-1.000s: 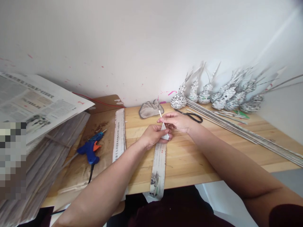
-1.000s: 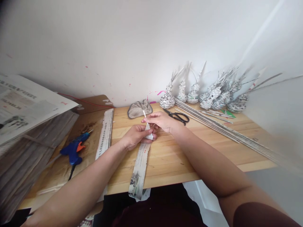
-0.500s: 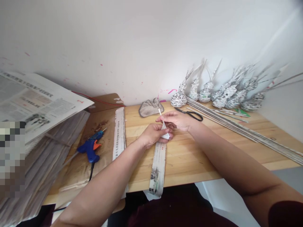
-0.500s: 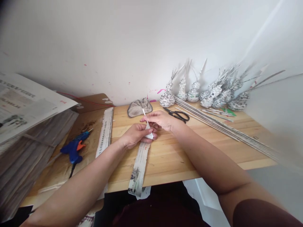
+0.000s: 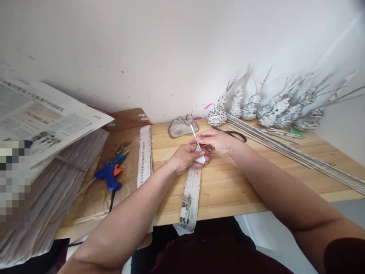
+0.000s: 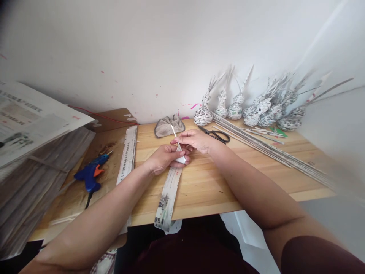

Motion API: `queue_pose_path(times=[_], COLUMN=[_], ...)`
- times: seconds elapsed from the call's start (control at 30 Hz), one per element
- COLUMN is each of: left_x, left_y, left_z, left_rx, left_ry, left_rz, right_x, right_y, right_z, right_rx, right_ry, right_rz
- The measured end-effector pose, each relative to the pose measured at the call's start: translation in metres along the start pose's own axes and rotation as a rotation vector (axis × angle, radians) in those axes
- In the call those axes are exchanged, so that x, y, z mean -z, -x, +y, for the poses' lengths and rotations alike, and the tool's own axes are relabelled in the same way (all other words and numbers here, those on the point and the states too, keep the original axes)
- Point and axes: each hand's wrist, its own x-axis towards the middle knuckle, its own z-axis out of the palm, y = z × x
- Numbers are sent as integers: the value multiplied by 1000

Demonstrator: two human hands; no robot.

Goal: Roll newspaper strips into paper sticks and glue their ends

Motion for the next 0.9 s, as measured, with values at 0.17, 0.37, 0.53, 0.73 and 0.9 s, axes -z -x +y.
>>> queue_pose_path(times=[0.17, 0.37, 0.53, 0.73, 0.9], left_x=[1, 2, 2, 1, 2], left_y=[-1, -1, -1, 0, 0], left_z=[-3, -2, -2, -1, 0], left_rx=[5, 28, 29, 47, 51], left_ry=[2, -7, -5, -10, -10], left_rz=[-21, -21, -23, -12, -1], right_x=[-1, 0, 3, -2, 3], right_y=[-4, -5, -2, -5, -1], right_z=[4, 5, 3, 4, 2], right_rx=[-3, -23, -26, -1, -3], right_ry=[-38, -95, -12, -54, 15], right_rz=[89, 125, 9, 220, 34])
